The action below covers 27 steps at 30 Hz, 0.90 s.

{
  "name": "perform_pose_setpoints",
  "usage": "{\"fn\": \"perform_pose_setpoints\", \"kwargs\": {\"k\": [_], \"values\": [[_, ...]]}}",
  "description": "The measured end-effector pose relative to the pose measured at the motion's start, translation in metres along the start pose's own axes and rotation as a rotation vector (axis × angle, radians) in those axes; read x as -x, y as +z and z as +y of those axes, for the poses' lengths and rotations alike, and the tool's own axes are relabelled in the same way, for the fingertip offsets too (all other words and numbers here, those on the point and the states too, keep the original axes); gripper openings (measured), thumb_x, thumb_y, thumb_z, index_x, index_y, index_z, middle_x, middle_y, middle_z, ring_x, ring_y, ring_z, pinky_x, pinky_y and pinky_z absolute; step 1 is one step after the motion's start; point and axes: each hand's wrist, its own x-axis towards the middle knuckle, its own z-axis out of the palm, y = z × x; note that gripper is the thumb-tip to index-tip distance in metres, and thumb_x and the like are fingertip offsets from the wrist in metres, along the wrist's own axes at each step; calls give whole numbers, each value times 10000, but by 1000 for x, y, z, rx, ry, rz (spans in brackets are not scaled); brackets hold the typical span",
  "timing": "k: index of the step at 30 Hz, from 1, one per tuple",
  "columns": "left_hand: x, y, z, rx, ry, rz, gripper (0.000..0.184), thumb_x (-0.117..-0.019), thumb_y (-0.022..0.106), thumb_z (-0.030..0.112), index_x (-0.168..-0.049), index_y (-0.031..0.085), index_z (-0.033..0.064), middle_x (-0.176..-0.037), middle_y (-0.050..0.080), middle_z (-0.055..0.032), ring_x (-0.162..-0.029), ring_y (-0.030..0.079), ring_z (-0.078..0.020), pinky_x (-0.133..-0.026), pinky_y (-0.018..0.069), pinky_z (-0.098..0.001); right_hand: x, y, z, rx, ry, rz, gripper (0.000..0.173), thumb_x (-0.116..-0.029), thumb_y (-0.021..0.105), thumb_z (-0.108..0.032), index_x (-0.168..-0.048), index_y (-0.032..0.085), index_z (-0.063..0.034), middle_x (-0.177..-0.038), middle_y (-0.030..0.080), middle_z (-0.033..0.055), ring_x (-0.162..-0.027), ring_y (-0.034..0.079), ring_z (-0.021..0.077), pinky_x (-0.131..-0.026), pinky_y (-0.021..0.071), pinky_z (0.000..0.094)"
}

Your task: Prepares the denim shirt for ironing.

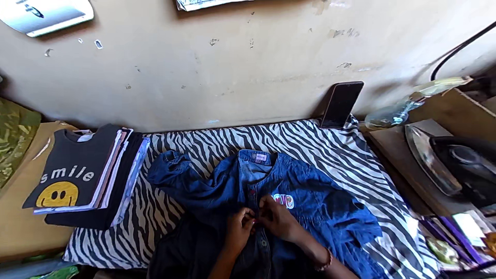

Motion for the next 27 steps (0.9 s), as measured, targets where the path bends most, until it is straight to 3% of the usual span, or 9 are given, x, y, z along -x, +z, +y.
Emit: {"fn": "perform_pose_setpoints", "kwargs": {"k": [5, 9, 14, 22, 27], "values": [[7, 8, -14, -50, 224, 155, 192, -932, 636, -3, -1105, 701, -53, -1076, 697, -165, -836, 709, -157, -767, 607, -289, 3, 11, -23, 133, 238, 30, 489, -895, 738, -185, -1312, 529, -39, -976, 709, 136, -876, 707, 312, -823, 559, 519], [11, 11, -14, -87, 297, 188, 228, -867, 695, -33, -1092, 703, -70, -1069, 707, -185, -838, 719, -170, -765, 604, -275, 4, 10, -16, 85, 175, 72, 457, -868, 741, -141, -1262, 555, -3, -951, 726, 123, -820, 717, 272, -784, 577, 476], [9, 17, -20, -153, 454, 228, 207, -826, 671, -85, -1027, 717, -74, -1053, 704, -197, -859, 716, -194, -794, 604, -292, 5, 12, -28, 192, 242, 63, 475, -857, 731, -161, -1273, 551, -18, -931, 700, 152, -839, 700, 329, -770, 555, 531], [7, 22, -25, -134, 538, 280, 158, -837, 708, -46, -994, 703, -63, -1015, 708, -170, -828, 716, -156, -785, 604, -248, 2, 2, -15, 44, 199, 44, 424, -850, 763, -112, -1207, 565, 3, -956, 714, 112, -803, 707, 215, -776, 580, 413], [9, 23, -25, -151, 550, 322, 153, -846, 713, -35, -993, 705, -75, -1002, 719, -178, -859, 728, -190, -815, 608, -287, 2, 2, -12, -39, 191, 42, 404, -802, 751, -108, -1136, 552, 3, -839, 614, 79, -702, 588, 182, -672, 503, 385]]}}
